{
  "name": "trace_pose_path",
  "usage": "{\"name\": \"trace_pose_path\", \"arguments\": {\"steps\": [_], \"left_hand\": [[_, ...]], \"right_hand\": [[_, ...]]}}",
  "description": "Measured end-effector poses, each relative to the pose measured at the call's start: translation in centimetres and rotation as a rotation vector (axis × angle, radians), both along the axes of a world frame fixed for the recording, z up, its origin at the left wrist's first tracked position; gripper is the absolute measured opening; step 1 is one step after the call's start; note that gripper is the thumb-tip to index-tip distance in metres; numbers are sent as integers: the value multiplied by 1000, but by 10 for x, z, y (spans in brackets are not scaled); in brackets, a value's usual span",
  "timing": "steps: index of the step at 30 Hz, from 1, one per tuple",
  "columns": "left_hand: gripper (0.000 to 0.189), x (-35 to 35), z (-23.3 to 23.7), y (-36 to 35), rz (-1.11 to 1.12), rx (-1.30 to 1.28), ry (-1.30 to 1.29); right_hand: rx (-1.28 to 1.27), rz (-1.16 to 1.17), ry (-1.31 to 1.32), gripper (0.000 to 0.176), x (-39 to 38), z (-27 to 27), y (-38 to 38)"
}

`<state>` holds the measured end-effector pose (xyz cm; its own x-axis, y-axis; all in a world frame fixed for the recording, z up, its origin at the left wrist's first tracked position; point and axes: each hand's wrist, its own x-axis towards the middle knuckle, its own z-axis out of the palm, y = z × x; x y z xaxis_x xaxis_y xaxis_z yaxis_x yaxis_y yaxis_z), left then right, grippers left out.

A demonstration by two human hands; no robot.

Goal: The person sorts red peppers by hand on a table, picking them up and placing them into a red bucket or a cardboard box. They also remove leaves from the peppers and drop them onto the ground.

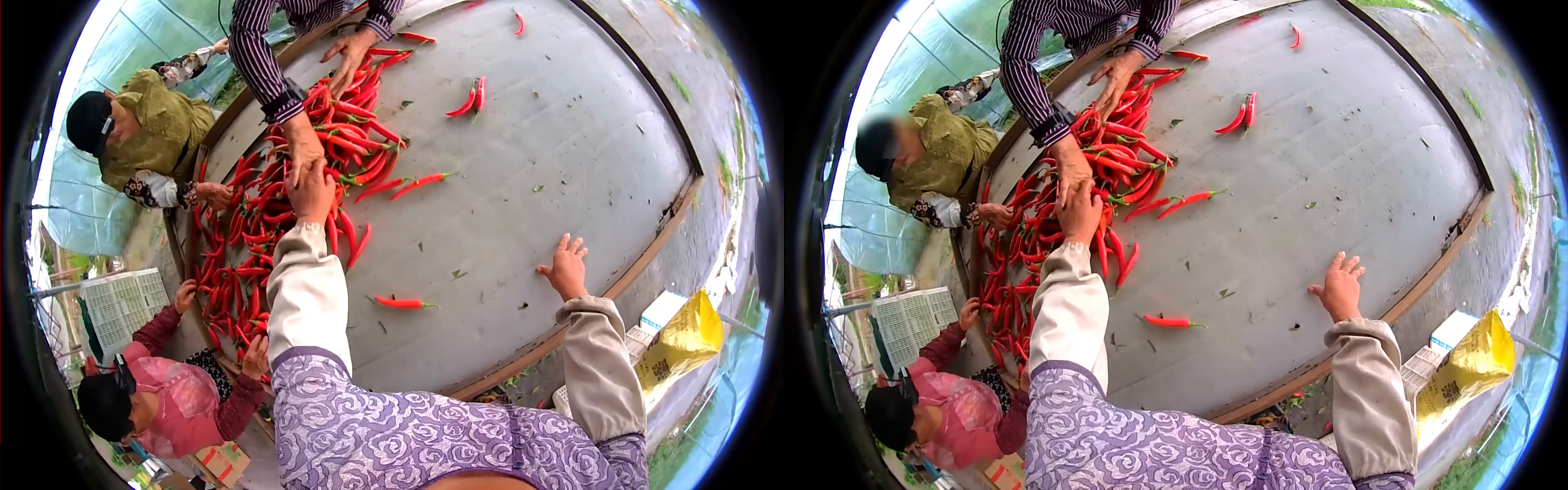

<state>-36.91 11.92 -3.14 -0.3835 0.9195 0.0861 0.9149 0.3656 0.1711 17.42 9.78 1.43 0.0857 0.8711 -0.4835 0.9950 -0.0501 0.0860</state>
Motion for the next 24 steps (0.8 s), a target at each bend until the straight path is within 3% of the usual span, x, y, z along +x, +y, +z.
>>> {"name": "trace_pose_path", "arguments": {"steps": [3, 4, 7, 11, 18, 24], "left_hand": [[66, 15, 7, 24, -172, -24, 221], [76, 14, 12, 36, -191, -162, 133], [79, -5, 13, 53, -190, -416, 203], [76, -33, 5, 24, -29, -352, 50], [77, -104, 3, -105, 305, -537, -39], [67, -93, 24, -206, 463, -668, 1]], "right_hand": [[-3, -2, -9, 111, -2, -2, 0], [-4, -1, -6, 111, -1, -2, 0], [-14, -1, -10, 112, -3, -1, 0], [-5, 3, -11, 112, -3, -5, 0], [-14, 13, -12, 110, -3, 0, -2], [31, 54, 0, 108, 1, -5, -4]]}}
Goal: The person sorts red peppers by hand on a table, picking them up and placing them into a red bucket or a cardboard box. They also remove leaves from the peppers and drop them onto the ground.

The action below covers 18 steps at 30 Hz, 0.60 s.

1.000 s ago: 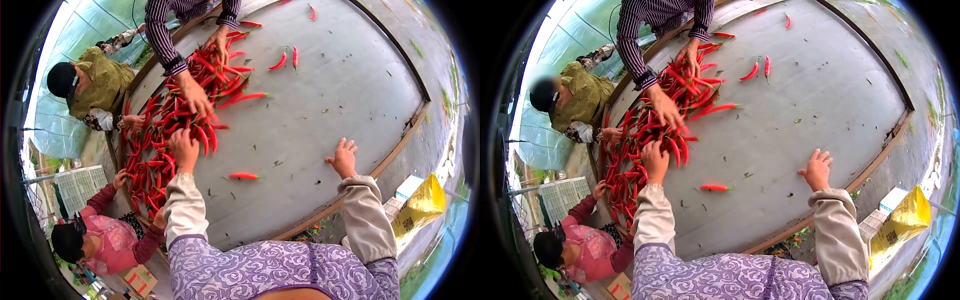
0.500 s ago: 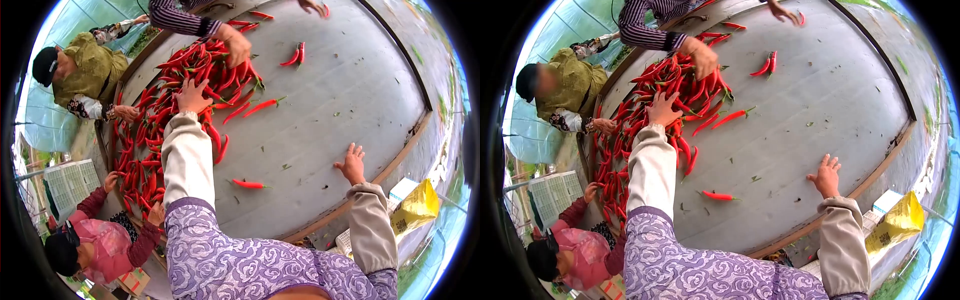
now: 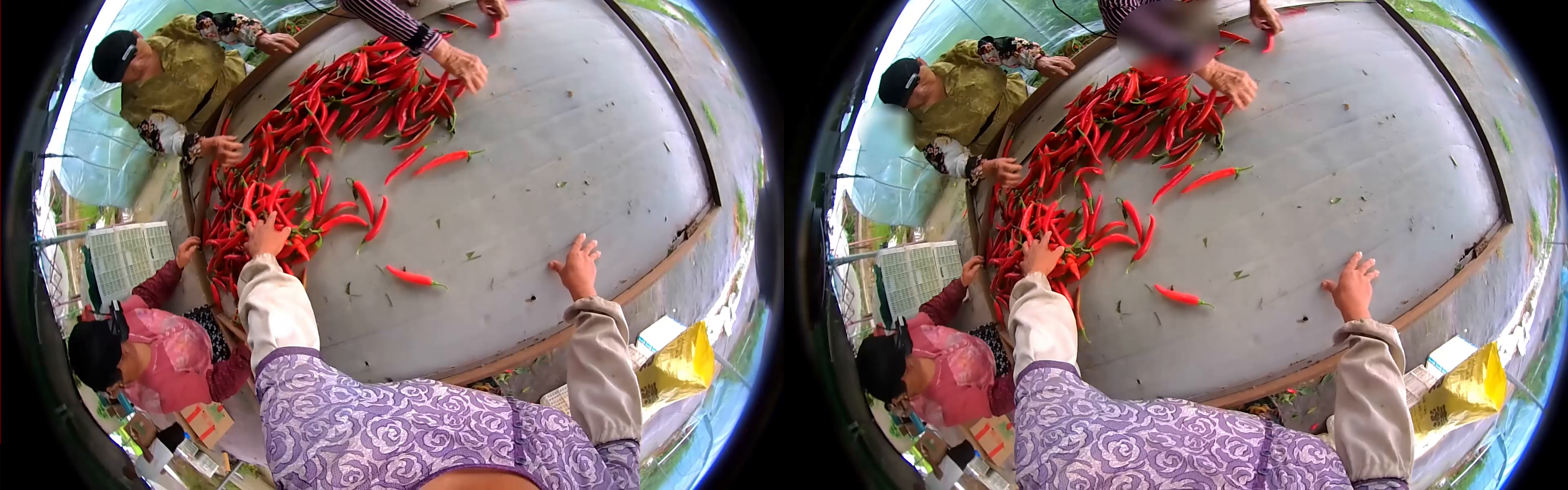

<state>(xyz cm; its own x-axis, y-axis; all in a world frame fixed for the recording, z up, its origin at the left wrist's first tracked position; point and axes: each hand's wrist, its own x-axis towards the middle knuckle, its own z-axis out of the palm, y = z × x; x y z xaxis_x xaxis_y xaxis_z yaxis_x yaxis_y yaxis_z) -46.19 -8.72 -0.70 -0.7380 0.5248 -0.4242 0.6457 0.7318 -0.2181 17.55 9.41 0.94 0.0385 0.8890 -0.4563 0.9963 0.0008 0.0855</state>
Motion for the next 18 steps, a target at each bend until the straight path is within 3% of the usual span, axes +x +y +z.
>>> {"name": "trace_pose_path", "arguments": {"steps": [5, 7, 8, 10, 11, 13, 15, 18], "left_hand": [[61, 31, 11, -60, 141, -14, 107], [61, 46, 10, -73, 252, -219, 235], [58, 64, 17, -73, 231, -97, 276], [50, 97, 9, -64, -58, 257, 362], [49, 111, 2, -54, -202, 454, 213], [59, 163, -3, -18, -233, 451, -83], [66, 203, -7, 19, -400, 630, -105], [69, 211, -17, 60, -421, 603, -140]], "right_hand": [[9, 42, -8, 109, 2, -1, 0], [14, 38, -21, 108, 2, -1, 0], [7, 39, -21, 108, 2, -3, 0], [18, 48, -32, 108, 4, -4, 1], [14, 50, -35, 108, 3, -4, 2], [5, 35, -41, 107, 2, -4, 3], [9, 42, -34, 107, 2, -3, 1], [19, 46, -24, 107, 3, -4, 1]]}}
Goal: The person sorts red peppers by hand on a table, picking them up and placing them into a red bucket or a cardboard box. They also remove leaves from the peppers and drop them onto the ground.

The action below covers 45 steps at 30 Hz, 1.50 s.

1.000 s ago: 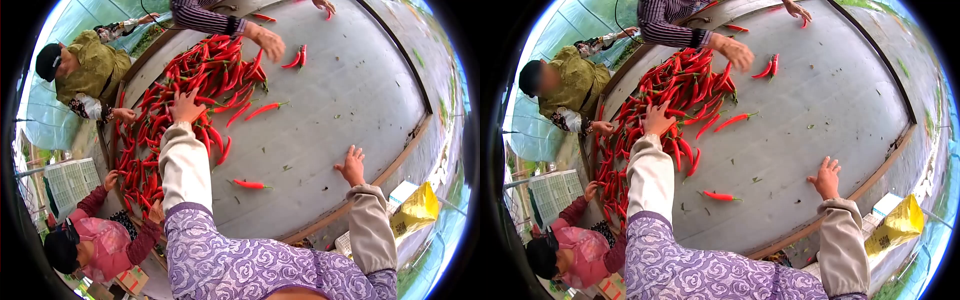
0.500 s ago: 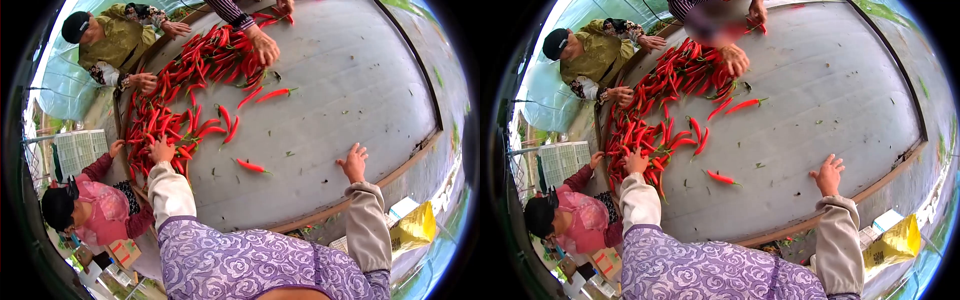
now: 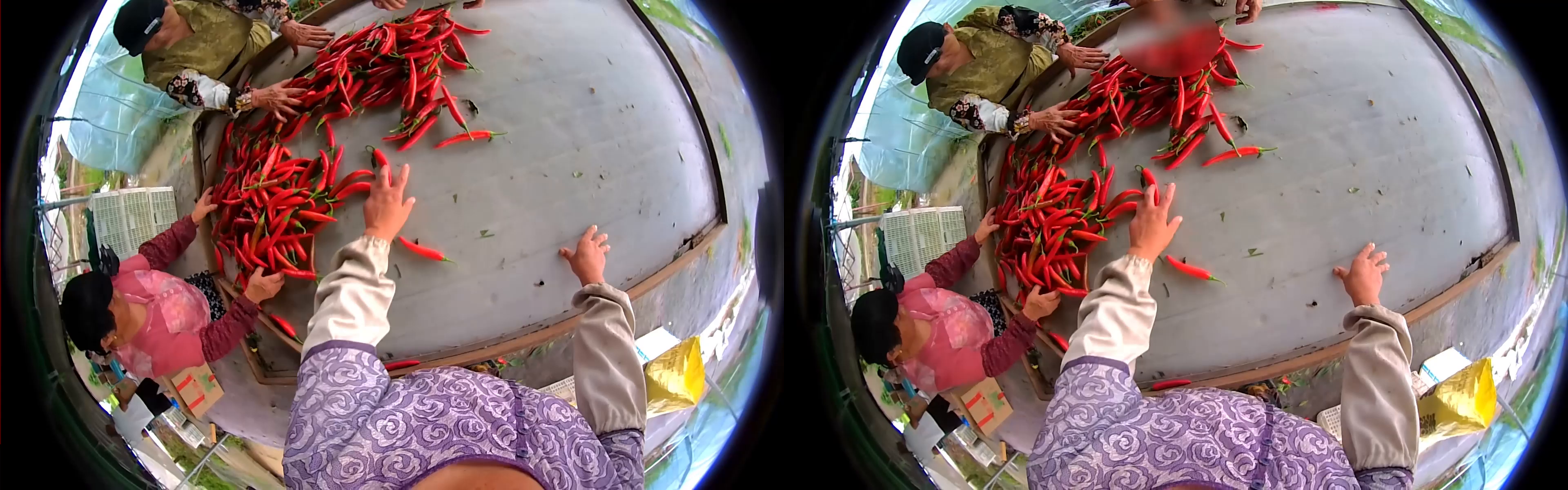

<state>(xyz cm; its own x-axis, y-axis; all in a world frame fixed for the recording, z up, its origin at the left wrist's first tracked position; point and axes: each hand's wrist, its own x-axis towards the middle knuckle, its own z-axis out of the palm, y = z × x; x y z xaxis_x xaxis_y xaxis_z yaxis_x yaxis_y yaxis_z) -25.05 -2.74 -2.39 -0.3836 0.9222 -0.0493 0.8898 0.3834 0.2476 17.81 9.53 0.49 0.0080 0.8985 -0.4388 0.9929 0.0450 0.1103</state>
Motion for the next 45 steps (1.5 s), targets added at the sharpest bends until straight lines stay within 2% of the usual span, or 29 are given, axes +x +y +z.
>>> {"name": "trace_pose_path", "arguments": {"steps": [3, 5, 9, 11, 12, 14, 15, 16, 18, 20, 21, 23, 24, 25, 27, 28, 31, 32, 35, 39, 42, 44, 45], "left_hand": [[60, -31, -27, 7, -10, -22, 0], [43, -74, -29, -8, 15, -101, 80], [27, -167, -47, -69, 231, -261, 278], [25, -170, -14, -73, 324, -367, 515], [25, -165, -7, -61, 311, -363, 513], [29, -148, -2, -26, 548, -42, 530], [37, -137, -3, -5, 397, 58, 507], [50, -114, 1, 21, 274, 125, 363], [68, -85, -35, 76, -105, 337, 58], [81, -28, -15, 123, -75, 107, 41], [81, -14, -8, 140, -77, 114, 32], [88, 6, -1, 167, -31, -138, -58], [75, 14, -2, 173, -12, -134, 28], [75, 12, -11, 179, -16, -137, 22], [58, 5, -26, 188, -103, -55, 72], [43, 7, -34, 183, -89, 43, 67], [41, -4, -45, 174, -91, 50, -16], [35, -4, -30, 166, -60, 88, -59], [29, -38, -49, 137, -61, 154, -74], [23, -103, -52, 51, 23, 199, -33], [23, -151, -38, -38, 177, 27, 90], [24, -154, -28, -81, 268, -55, 129], [27, -148, -19, -95, 252, -38, 273]], "right_hand": [[-19, -12, -3, 106, -4, 5, 1], [-37, -25, -8, 106, -4, 5, 0], [-26, -24, -6, 106, -2, 4, 1], [-29, -39, -8, 106, -5, 7, 1], [-41, -41, -1, 106, -5, 8, 2], [-51, -62, 5, 106, -5, 8, 2], [-51, -56, 8, 106, -5, 6, 2], [-47, -47, 8, 105, -4, 5, 2], [-45, -51, -6, 106, -3, 4, 2], [-41, -50, -19, 106, -5, 6, 2], [-44, -55, -20, 107, -6, 7, 1], [-44, -63, -29, 107, -7, 8, 4], [-46, -58, -26, 107, -7, 6, 4], [-51, -53, -23, 108, -5, 6, 3], [-46, -55, -16, 108, -3, 5, 2], [-35, -51, -3, 108, -3, 4, 2], [-56, -58, -26, 108, -5, 4, 5], [-57, -58, -24, 108, -5, 4, 5], [-56, -59, -7, 108, -6, 6, 4], [-57, -47, -12, 108, -6, 10, 5], [-59, -34, -21, 109, -3, 5, 4], [-51, -16, -19, 109, -2, 0, 4], [-40, -2, -41, 109, -1, -1, 5]]}}
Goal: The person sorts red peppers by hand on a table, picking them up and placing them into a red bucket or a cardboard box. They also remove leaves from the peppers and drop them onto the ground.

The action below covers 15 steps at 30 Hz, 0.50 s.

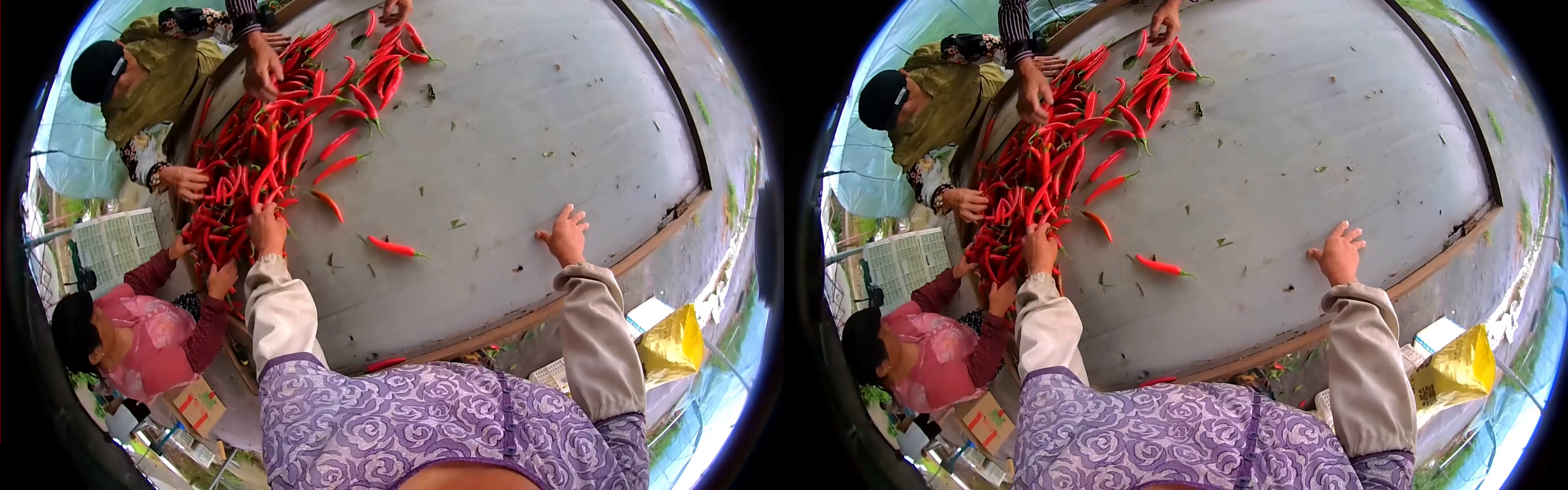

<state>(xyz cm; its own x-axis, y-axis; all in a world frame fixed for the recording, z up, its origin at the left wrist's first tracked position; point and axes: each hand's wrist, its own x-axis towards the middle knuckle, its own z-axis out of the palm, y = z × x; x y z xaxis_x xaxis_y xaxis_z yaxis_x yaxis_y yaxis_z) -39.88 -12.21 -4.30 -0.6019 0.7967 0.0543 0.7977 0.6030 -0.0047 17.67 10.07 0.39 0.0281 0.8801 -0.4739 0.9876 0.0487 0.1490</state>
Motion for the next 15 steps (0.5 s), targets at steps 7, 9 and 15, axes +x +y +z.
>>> {"name": "trace_pose_path", "arguments": {"steps": [7, 9, 15], "left_hand": [[40, 161, 17, 1, -496, 98, -136], [34, 213, 18, 8, -662, 18, -224], [12, 188, 16, 11, -433, 158, -296]], "right_hand": [[36, 28, 4, 106, 1, 2, -4], [39, 33, 16, 106, 1, 3, -5], [31, 37, 26, 106, 1, 3, -5]]}}
